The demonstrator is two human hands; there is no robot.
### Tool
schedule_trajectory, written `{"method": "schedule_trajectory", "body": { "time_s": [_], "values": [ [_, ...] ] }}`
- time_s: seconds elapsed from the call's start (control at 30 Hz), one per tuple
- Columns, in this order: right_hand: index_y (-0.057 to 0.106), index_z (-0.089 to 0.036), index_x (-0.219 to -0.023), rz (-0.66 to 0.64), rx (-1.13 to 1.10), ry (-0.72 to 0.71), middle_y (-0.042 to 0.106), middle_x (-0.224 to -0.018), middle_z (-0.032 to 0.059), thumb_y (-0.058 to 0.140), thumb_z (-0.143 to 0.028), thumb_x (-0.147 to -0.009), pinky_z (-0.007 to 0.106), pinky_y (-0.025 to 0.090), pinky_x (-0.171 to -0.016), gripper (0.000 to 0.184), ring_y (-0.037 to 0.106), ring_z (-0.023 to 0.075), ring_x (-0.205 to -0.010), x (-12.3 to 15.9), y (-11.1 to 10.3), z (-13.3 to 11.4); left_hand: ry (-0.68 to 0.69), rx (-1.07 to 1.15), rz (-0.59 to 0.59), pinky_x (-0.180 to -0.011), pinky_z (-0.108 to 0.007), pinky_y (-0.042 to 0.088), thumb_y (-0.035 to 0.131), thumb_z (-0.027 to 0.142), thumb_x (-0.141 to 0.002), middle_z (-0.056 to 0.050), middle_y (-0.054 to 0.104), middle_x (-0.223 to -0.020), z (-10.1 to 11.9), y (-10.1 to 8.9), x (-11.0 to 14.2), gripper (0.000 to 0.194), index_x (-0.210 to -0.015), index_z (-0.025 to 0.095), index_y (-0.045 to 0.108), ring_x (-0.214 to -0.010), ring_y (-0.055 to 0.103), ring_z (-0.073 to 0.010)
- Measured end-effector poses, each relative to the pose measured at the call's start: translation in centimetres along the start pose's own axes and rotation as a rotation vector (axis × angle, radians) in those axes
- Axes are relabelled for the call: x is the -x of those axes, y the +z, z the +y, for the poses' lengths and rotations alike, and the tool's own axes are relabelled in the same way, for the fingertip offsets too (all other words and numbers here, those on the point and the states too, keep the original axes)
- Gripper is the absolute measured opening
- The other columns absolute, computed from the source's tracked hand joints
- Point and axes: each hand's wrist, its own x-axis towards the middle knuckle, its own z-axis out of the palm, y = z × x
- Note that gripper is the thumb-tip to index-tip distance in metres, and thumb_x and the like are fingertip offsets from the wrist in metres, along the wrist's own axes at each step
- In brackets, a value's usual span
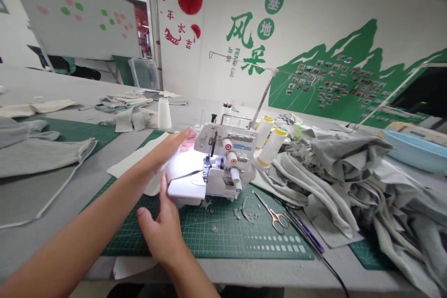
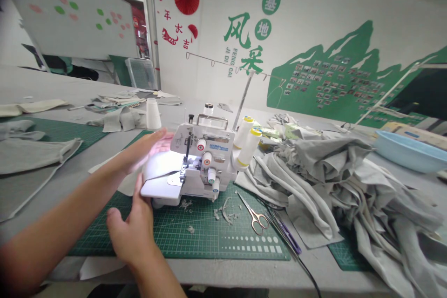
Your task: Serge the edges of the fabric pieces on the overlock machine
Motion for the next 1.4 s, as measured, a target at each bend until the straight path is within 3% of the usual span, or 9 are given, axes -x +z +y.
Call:
{"method": "schedule_trajectory", "body": {
  "time_s": [0.27, 0.5, 0.63, 0.87, 1.0, 1.13, 1.2, 1.27, 1.4],
  "values": [
    [0.03, -0.015, -0.158, 0.009, -0.022, -0.039, 0.04, -0.159, 0.0109, 0.066, -0.013, -0.079, 0.044, 0.031, -0.119, 0.087, 0.036, 0.0283, -0.147, 0.1, -0.2, -0.3, -0.098, 0.409, -0.225, -0.095, -0.044, 0.052, 0.055, 0.077, -0.081, -0.014, 0.075, -0.11, 2.7, 2.9, -2.5, 0.068, -0.109, 0.018, 0.072, -0.11, 0.068, -0.033],
    [0.039, -0.013, -0.154, 0.045, -0.013, -0.035, 0.047, -0.155, 0.0134, 0.066, -0.014, -0.078, 0.044, 0.032, -0.119, 0.081, 0.042, 0.0302, -0.144, -0.1, 0.0, 0.1, -0.111, 0.549, -0.189, -0.085, -0.038, 0.052, 0.071, 0.061, -0.075, -0.007, 0.076, -0.09, 2.3, 3.1, -3.6, 0.049, -0.099, 0.018, 0.068, -0.085, 0.071, -0.0246],
    [0.037, -0.011, -0.155, 0.051, -0.017, -0.036, 0.046, -0.155, 0.0138, 0.067, -0.014, -0.079, 0.043, 0.032, -0.119, 0.082, 0.042, 0.0305, -0.144, -0.1, 0.0, 0.2, -0.096, 0.529, -0.161, -0.077, -0.036, 0.052, 0.076, 0.062, -0.067, -0.004, 0.073, -0.079, 2.1, 3.0, -4.0, 0.051, -0.091, 0.017, 0.066, -0.074, 0.068, -0.0226],
    [0.041, -0.017, -0.154, 0.075, -0.049, -0.062, 0.049, -0.154, 0.0089, 0.066, -0.011, -0.078, 0.045, 0.035, -0.117, 0.081, 0.045, 0.0313, -0.142, 0.0, -0.1, -0.3, -0.002, 0.345, -0.088, -0.074, -0.034, 0.052, 0.067, 0.064, -0.074, -0.006, 0.074, -0.085, 2.6, 2.9, -3.9, 0.05, -0.092, 0.018, 0.066, -0.08, 0.069, -0.0238],
    [0.04, -0.018, -0.154, 0.068, -0.067, -0.076, 0.05, -0.153, 0.0081, 0.066, -0.009, -0.076, 0.046, 0.035, -0.116, 0.083, 0.046, 0.0301, -0.142, 0.0, -0.3, -0.5, 0.087, 0.155, -0.06, -0.083, -0.039, 0.053, 0.055, 0.069, -0.082, -0.01, 0.075, -0.094, 2.4, 2.1, -3.3, 0.057, -0.095, 0.016, 0.068, -0.091, 0.069, -0.0272],
    [0.038, -0.016, -0.155, 0.052, -0.073, -0.041, 0.045, -0.156, 0.0092, 0.065, -0.01, -0.077, 0.046, 0.034, -0.117, 0.083, 0.042, 0.0294, -0.144, 0.2, -0.2, -0.1, 0.203, -0.115, 0.057, -0.091, -0.04, 0.05, 0.05, 0.056, -0.089, -0.007, 0.074, -0.092, 0.6, 0.6, -1.1, 0.042, -0.09, 0.019, 0.069, -0.099, 0.067, -0.0273],
    [0.041, -0.017, -0.154, 0.069, -0.076, -0.022, 0.05, -0.153, 0.01, 0.066, -0.011, -0.078, 0.046, 0.036, -0.116, 0.08, 0.049, 0.0302, -0.139, 0.2, -0.1, 0.0, 0.255, -0.269, -0.005, -0.094, -0.039, 0.049, 0.06, 0.047, -0.084, -0.005, 0.075, -0.091, -0.5, -0.1, 0.3, 0.029, -0.084, 0.02, 0.072, -0.099, 0.067, -0.0281],
    [0.049, -0.019, -0.149, 0.094, -0.09, -0.008, 0.06, -0.143, 0.0099, 0.066, -0.011, -0.078, 0.045, 0.041, -0.113, 0.074, 0.059, 0.0303, -0.129, 0.4, 0.1, 0.1, 0.315, -0.398, -0.133, -0.1, -0.039, 0.046, 0.064, 0.04, -0.081, -0.005, 0.077, -0.106, -1.5, -0.5, 1.5, 0.023, -0.09, 0.024, 0.077, -0.107, 0.067, -0.028],
    [0.059, -0.02, -0.142, 0.124, -0.174, 0.008, 0.066, -0.135, 0.0079, 0.064, -0.01, -0.078, 0.042, 0.044, -0.111, 0.064, 0.063, 0.0277, -0.122, 1.0, 0.0, 0.0, 0.43, -0.577, -0.332, -0.11, -0.04, 0.04, 0.058, 0.034, -0.087, -0.005, 0.067, -0.134, -2.0, -1.0, 2.4, 0.032, -0.114, 0.028, 0.075, -0.126, 0.059, -0.0264]
  ]
}}
